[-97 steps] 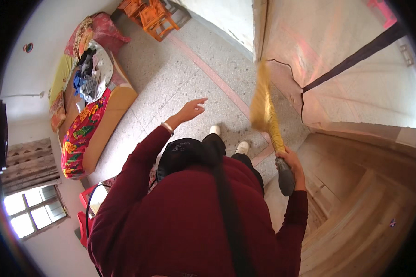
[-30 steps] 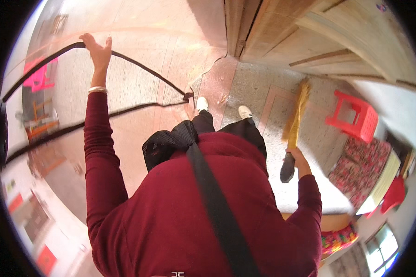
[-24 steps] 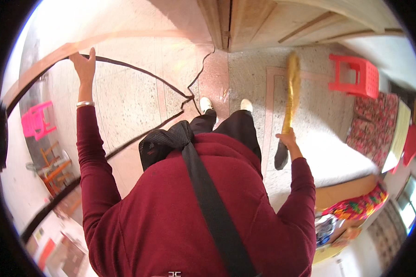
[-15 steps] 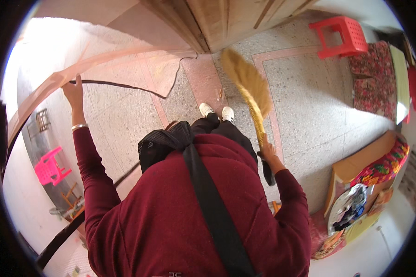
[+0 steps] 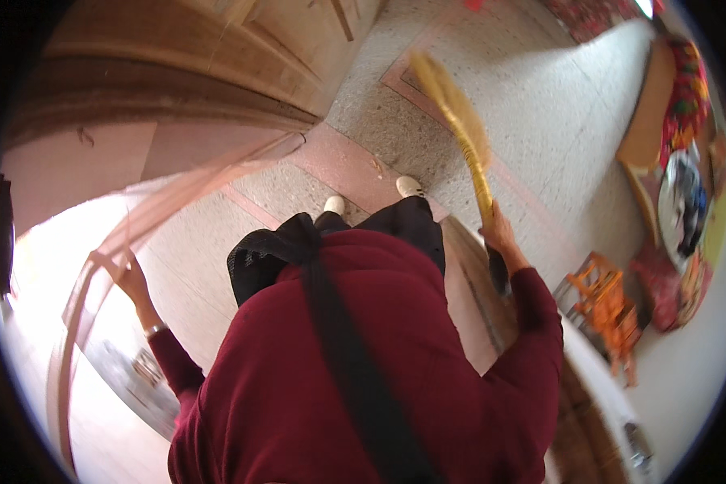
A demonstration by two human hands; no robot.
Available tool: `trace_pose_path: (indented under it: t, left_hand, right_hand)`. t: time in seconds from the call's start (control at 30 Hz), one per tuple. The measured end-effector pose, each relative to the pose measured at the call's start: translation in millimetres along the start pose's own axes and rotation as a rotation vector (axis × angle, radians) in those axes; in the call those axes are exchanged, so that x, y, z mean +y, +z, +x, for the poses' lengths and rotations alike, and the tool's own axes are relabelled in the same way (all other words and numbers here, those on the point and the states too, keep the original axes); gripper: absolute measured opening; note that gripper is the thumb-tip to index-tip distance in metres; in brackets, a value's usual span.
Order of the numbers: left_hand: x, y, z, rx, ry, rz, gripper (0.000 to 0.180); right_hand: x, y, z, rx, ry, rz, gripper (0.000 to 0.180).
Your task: The person sweeps the tiled floor with a traditional straw broom, moving from a stairwell area into a bedroom and then back out. They sweep around furniture such as beds, chairs, and a small table, and also sweep near a window and doorway.
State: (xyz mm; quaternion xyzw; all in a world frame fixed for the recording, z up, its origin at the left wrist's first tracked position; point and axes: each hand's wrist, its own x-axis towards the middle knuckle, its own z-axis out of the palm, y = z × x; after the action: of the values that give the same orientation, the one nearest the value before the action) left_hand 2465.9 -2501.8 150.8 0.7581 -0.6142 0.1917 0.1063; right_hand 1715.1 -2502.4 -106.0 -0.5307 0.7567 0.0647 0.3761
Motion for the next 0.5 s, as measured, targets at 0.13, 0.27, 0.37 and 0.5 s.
trace_pose_path:
  t: [0.13, 0.27, 0.37, 0.5]
  left_hand:
    - [28, -13, 22, -0.008, 0.001, -0.254, 0.075]
    - [15, -6, 41, -0.051, 0.09, -0.191, 0.075]
    - [3, 2, 47, -0.042, 0.171, -0.155, 0.072]
    - [0, 5, 58, 0.047, 0.346, -0.209, 0.067]
  right_hand:
    - [-26, 71, 9, 0.153, 0.228, 0.136, 0.079]
    - [-54, 152, 12, 0.279, 0.476, 0.336, 0.078]
    - [-100, 192, -7, 0.25, 0.572, 0.487, 0.074]
    - [-130, 269, -48, 0.201, 0.481, 0.479, 0.078]
